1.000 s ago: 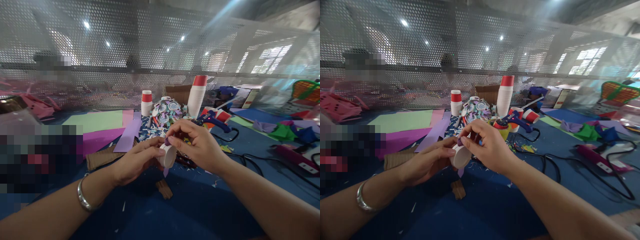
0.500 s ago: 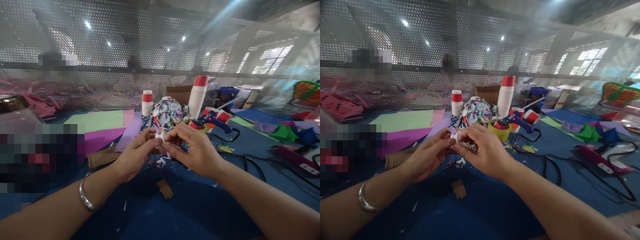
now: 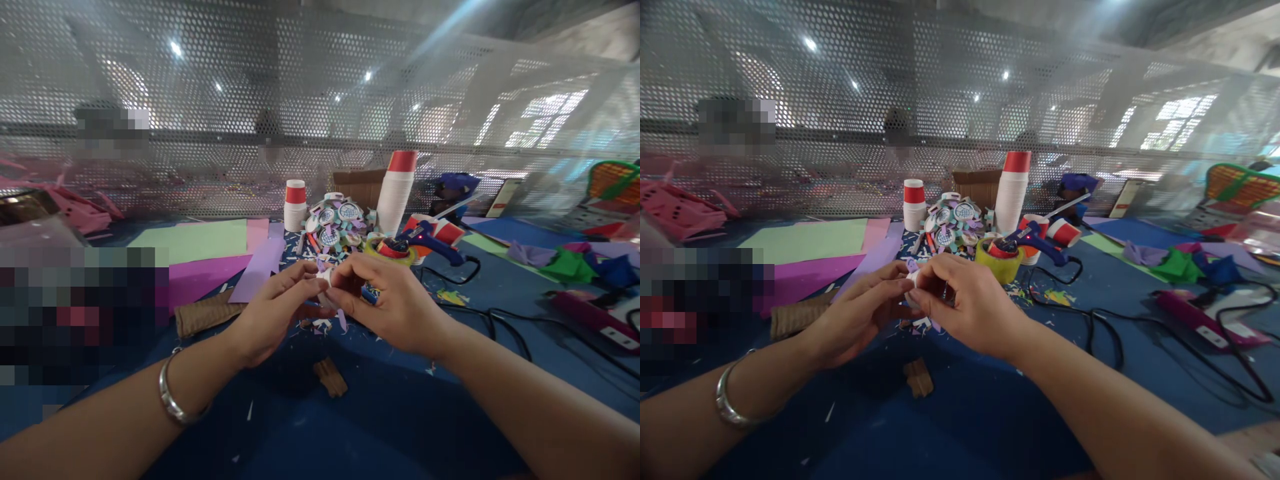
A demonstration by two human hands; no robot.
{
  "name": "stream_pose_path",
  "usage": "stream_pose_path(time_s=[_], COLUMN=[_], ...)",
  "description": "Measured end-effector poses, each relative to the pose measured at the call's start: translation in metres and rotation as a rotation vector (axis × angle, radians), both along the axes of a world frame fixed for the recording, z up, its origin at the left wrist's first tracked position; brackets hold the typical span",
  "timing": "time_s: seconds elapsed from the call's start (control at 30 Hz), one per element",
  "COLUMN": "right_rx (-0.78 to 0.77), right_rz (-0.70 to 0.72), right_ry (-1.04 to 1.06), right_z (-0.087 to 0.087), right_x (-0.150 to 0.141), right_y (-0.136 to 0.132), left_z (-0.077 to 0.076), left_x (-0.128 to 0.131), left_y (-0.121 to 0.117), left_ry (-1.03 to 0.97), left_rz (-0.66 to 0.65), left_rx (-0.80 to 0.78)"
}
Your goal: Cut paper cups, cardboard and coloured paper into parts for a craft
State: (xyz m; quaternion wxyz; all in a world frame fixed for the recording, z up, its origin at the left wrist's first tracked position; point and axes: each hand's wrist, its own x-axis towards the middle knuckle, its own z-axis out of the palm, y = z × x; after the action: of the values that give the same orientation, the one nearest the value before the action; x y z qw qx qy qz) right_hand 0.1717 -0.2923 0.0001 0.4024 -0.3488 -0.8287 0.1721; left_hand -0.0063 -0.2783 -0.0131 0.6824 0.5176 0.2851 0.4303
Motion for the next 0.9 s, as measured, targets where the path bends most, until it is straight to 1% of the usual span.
stream_pose_path(time_s=[0.17,0.33,0.43,0.57,0.73,0.9], right_rx=[-0.016,-0.081,-0.109,-0.086,-0.044,-0.068], right_rz=[-0.039,-0.018,0.004,0.001,-0.014,-0.007], right_ry=[-0.021,-0.019,0.004,0.021,0.037,0.033], right_z=[-0.0008,-0.0023,-0.0017,-0.0011,-0.004,-0.0058], right_x=[0.0022,0.0035,0.0029,0.0013,0.001,0.0009], right_y=[0.0031,0.0058,0.006,0.0059,0.0062,0.0079], left_z=[-0.0011,-0.0005,0.0008,0.0019,0.0015,0.0003], left_x=[-0.0004,-0.0014,-0.0014,-0.0011,-0.0025,-0.0039], left_y=[0.0014,0.002,0.0017,0.0018,0.0039,0.0085], left_ry=[0.022,0.067,0.085,0.087,0.085,0.068], left_rz=[-0.006,0.038,0.032,0.013,0.016,0.01], left_rx=[-0.08,-0.147,-0.16,-0.161,-0.215,-0.261])
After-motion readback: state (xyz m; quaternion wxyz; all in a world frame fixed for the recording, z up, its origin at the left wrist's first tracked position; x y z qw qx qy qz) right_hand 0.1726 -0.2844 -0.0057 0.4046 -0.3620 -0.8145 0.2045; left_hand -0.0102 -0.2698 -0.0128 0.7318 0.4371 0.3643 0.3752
